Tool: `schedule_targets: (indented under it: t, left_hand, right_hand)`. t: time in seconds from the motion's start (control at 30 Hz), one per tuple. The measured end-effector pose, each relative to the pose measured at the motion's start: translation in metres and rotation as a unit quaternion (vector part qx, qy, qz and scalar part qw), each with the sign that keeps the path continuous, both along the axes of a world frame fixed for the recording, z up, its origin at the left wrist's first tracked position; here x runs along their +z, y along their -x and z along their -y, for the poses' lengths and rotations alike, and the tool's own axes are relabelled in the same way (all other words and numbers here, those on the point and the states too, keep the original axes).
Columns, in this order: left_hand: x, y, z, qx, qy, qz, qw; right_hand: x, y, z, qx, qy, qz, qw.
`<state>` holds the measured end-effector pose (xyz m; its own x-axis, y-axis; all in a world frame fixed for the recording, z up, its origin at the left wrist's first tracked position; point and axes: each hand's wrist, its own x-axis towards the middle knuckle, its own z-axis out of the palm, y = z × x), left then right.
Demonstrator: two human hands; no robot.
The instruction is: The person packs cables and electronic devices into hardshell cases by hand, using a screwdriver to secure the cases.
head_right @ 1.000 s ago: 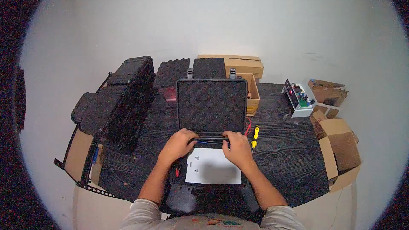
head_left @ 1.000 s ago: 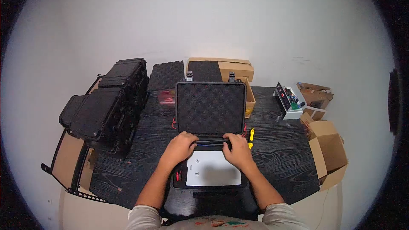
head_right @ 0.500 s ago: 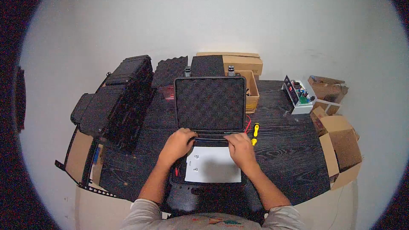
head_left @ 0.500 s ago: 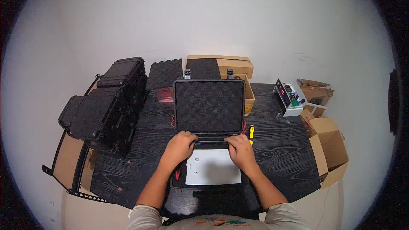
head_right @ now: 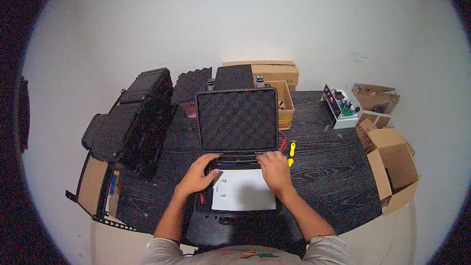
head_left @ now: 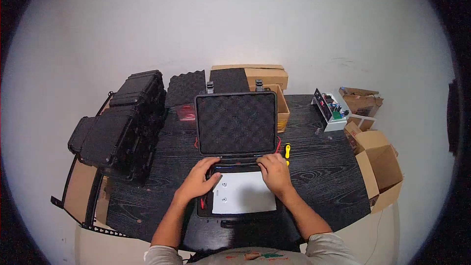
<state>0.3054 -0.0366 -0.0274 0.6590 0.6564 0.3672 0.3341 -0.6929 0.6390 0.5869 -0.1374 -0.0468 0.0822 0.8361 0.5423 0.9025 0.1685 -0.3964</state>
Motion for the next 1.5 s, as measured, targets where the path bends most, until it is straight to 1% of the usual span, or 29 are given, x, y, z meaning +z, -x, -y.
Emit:
schedule_targets:
  t: [0.03, 0.13, 0.23, 0.43, 0.53, 0.6, 0.63, 0.7, 0.8, 0.83, 0.87, 0.93, 1.03, 1.13, 1.17, 1.2, 1.27, 1.3, 1.33, 1.37, 1.5]
  left_hand:
    - [0.001, 0.000, 0.002, 0.010, 0.023, 0.017, 1.000]
    - [-0.009, -0.001, 0.002, 0.039, 0.020, 0.058, 0.997]
    - [-0.013, -0.003, -0.001, 0.052, 0.037, 0.057, 0.996]
    - [0.003, -0.004, 0.007, 0.022, 0.001, -0.041, 0.999]
    - [-0.005, 0.000, 0.010, -0.013, -0.028, -0.055, 0.998]
    - [-0.010, -0.001, 0.015, 0.003, -0.066, -0.097, 0.993]
    - [-0.010, -0.002, 0.017, 0.012, -0.085, -0.119, 0.989]
    - [-0.005, -0.004, 0.024, 0.025, -0.089, -0.149, 0.984]
    - [-0.005, -0.008, 0.030, 0.039, -0.108, -0.191, 0.975]
    - [-0.006, -0.009, 0.031, 0.044, -0.117, -0.203, 0.971]
    - [-0.005, -0.009, 0.033, 0.047, -0.124, -0.217, 0.967]
    - [-0.002, -0.011, 0.037, 0.053, -0.140, -0.244, 0.958]
    - [-0.003, -0.008, 0.036, 0.042, -0.124, -0.249, 0.960]
    - [-0.014, 0.001, 0.027, 0.037, -0.082, -0.184, 0.979]
    - [-0.018, 0.004, 0.027, 0.044, -0.044, -0.142, 0.988]
    - [-0.020, 0.007, 0.027, 0.052, -0.005, -0.098, 0.994]
    - [-0.025, 0.013, 0.028, 0.052, 0.051, -0.023, 0.997]
    - [-0.030, 0.018, 0.030, 0.044, 0.068, 0.007, 0.997]
    - [-0.036, 0.023, 0.031, 0.037, 0.086, 0.036, 0.995]
    - [-0.048, 0.028, 0.029, 0.020, 0.070, 0.051, 0.996]
    - [-0.059, 0.030, 0.043, 0.017, 0.190, 0.204, 0.960]
  right_hand:
    - [-0.002, 0.000, -0.001, 0.009, -0.007, -0.009, 1.000]
    - [-0.007, -0.001, -0.002, 0.027, -0.020, -0.025, 0.999]
    - [-0.008, -0.002, -0.001, 0.025, -0.010, -0.018, 0.999]
    - [-0.015, -0.005, -0.003, 0.022, 0.024, 0.034, 0.999]
    - [-0.012, -0.004, -0.003, 0.014, 0.045, 0.071, 0.996]
    - [-0.005, -0.005, -0.003, 0.011, 0.064, 0.096, 0.993]
    - [-0.002, -0.007, -0.003, 0.015, 0.074, 0.077, 0.994]
    - [0.004, -0.012, -0.003, 0.023, 0.094, 0.039, 0.995]
    - [0.016, -0.016, -0.013, -0.008, 0.035, -0.110, 0.993]
    - [0.018, -0.020, -0.024, -0.008, -0.061, -0.141, 0.988]
    - [0.024, -0.027, -0.030, -0.010, -0.087, -0.154, 0.984]
    - [0.030, -0.044, -0.050, -0.009, -0.164, -0.113, 0.980]
    - [0.040, -0.051, -0.072, 0.023, -0.098, -0.292, 0.951]
    - [0.057, -0.051, -0.083, -0.004, -0.127, -0.275, 0.953]
    - [0.052, -0.060, -0.094, -0.016, -0.157, -0.235, 0.959]
    - [0.049, -0.065, -0.103, 0.039, -0.142, -0.312, 0.939]
    - [0.048, -0.071, -0.115, 0.147, -0.112, -0.455, 0.871]
    - [0.048, -0.074, -0.114, 0.115, -0.099, -0.432, 0.889]
    - [0.053, -0.074, -0.110, 0.118, -0.098, -0.433, 0.888]
    - [0.057, -0.075, -0.103, 0.121, -0.096, -0.434, 0.888]
    - [0.084, -0.061, -0.056, 0.096, -0.103, -0.407, 0.903]
